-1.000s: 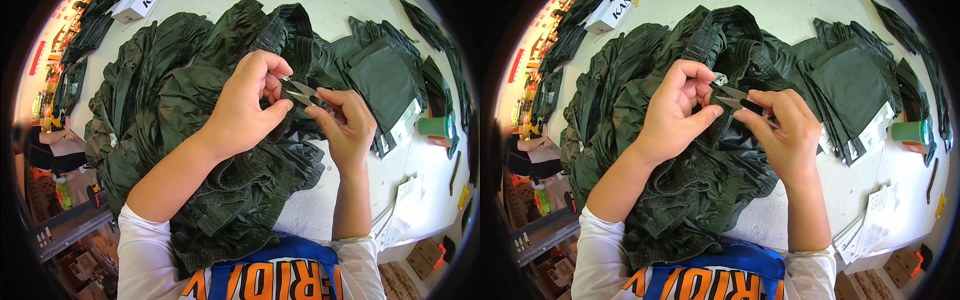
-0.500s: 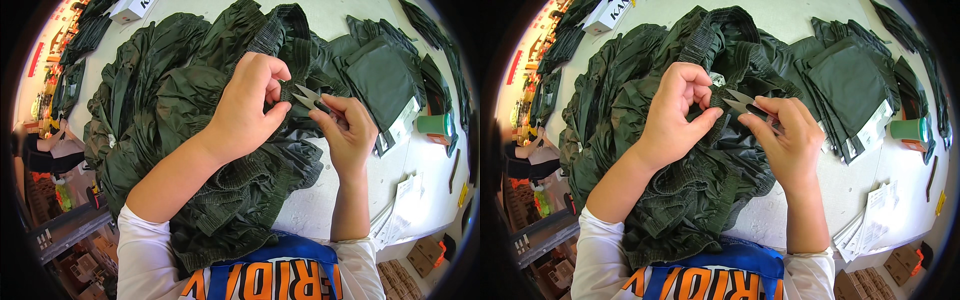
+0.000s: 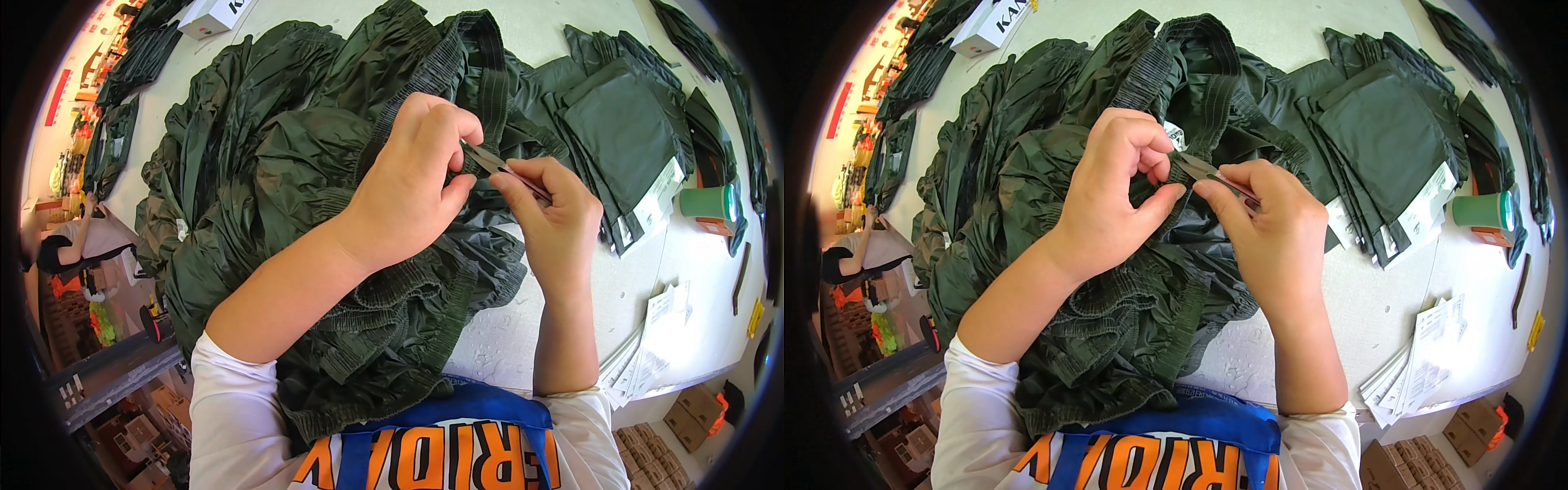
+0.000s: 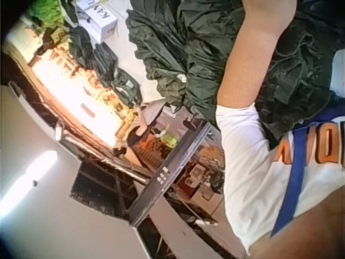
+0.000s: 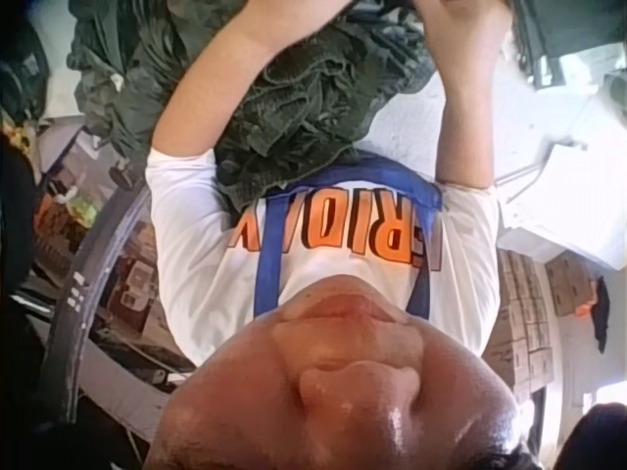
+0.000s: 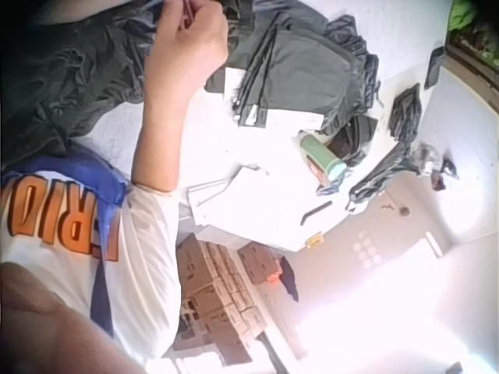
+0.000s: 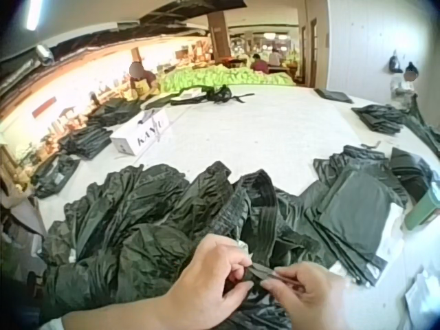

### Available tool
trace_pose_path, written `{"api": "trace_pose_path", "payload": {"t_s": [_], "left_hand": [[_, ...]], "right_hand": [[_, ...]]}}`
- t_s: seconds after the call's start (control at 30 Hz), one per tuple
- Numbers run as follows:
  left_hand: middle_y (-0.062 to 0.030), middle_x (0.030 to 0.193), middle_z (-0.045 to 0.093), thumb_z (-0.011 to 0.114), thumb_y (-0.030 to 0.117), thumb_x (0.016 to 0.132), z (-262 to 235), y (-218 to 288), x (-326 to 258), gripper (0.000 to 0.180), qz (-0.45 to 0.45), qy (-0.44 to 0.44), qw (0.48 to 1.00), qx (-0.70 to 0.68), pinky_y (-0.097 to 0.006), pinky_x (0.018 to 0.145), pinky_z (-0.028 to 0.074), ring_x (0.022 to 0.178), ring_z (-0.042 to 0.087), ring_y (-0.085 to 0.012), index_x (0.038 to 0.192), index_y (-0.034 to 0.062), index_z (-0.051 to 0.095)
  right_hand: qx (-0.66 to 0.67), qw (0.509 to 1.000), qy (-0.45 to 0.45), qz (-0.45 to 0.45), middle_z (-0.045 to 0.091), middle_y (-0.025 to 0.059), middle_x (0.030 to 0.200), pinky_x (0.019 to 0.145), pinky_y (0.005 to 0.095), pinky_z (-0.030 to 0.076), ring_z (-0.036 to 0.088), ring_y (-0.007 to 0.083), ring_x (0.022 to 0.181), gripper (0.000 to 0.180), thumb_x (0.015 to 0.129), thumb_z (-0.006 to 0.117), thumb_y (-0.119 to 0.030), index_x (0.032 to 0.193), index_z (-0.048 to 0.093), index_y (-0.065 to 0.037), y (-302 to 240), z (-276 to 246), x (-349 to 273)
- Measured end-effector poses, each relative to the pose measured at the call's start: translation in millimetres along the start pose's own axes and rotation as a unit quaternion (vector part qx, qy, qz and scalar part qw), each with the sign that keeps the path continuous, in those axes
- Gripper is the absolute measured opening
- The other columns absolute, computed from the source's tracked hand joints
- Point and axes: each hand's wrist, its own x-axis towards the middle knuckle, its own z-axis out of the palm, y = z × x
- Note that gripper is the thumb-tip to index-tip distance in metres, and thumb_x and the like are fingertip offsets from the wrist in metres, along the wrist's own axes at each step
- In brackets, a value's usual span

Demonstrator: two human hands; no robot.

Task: The person uses a small knife to cut tags and loose threads from the elastic waistbands of several dark green garments. The person handles each garment one at a time, trims the tag, and sets the garment aside.

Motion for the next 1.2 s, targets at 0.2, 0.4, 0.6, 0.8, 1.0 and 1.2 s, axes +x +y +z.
{"api": "trace_pose_path", "payload": {"t_s": [0.2,0.4,0.6,0.8,1.0,1.2], "left_hand": [[-0.01,0.106,0.04,0.066,-0.015,0.067,-0.1,-0.2,-0.2,0.052,-0.034,0.01,0.999,-0.037,-0.026,0.065,0.049,0.07,0.055,-0.0137,0.108,0.0068,0.042],[-0.0138,0.133,0.027,0.068,-0.014,0.069,-3.7,9.2,2.9,0.073,-0.164,0.02,0.981,-0.105,-0.025,0.072,0.052,0.08,0.061,-0.0153,0.13,0.006,0.035],[-0.0213,0.142,0.017,0.07,-0.01,0.07,-7.4,8.5,4.4,0.07,-0.239,-0.018,0.969,-0.061,-0.025,0.072,0.054,0.077,0.063,-0.015,0.13,0.0056,0.037],[-0.0137,0.094,0.059,0.063,0.004,0.076,-10.3,5.5,-0.1,0.022,-0.079,-0.228,0.97,-0.025,-0.032,0.066,0.054,0.07,0.064,-0.0239,0.097,0.0013,0.06],[-0.0117,0.075,0.061,0.054,0.008,0.076,-21.5,25.1,-0.8,0.013,-0.072,-0.442,0.894,-0.031,-0.04,0.062,0.047,0.065,0.06,-0.0304,0.088,0.0064,0.057],[-0.0106,0.109,0.061,0.064,0.024,0.086,-92.4,-16.0,43.9,0.033,-0.223,0.107,0.949,-0.196,-0.031,0.076,0.05,0.095,0.06,-0.017,0.11,0.0024,0.055]], "right_hand": [[0.168,0.979,0.059,0.102,0.061,-0.0014,0.072,0.055,0.0167,0.039,0.05,0.0026,0.061,0.013,0.083,0.07,-0.01,0.089,0.065,0.001,12.2,-5.8,6.5],[0.356,0.921,0.042,0.151,0.045,-0.008,0.068,0.05,0.0178,0.023,0.031,0.0012,0.057,0.028,0.091,0.062,-0.025,0.102,0.062,0.001,36.3,-4.0,20.4],[0.399,0.903,0.025,0.16,0.047,-0.0046,0.074,0.059,0.0204,0.031,0.038,0.0059,0.064,0.027,0.098,0.047,-0.027,0.09,0.059,-0.005,41.1,20.8,32.3],[0.299,0.947,0.076,0.092,0.055,-0.0006,0.091,0.081,0.0238,0.038,0.048,0.0079,0.09,0.025,0.099,0.046,-0.023,0.09,0.06,-0.004,36.8,26.1,62.6],[0.217,0.959,-0.179,-0.029,0.059,0.0044,0.1,0.091,0.0262,0.037,0.053,0.0139,0.098,0.024,0.096,0.049,-0.021,0.094,0.063,-0.001,16.3,37.2,93.0],[0.214,0.95,-0.216,-0.072,0.061,0.0124,0.103,0.091,0.0342,0.042,0.058,0.0242,0.101,0.015,0.089,0.057,-0.012,0.093,0.065,0.0,4.5,55.9,53.2]]}}
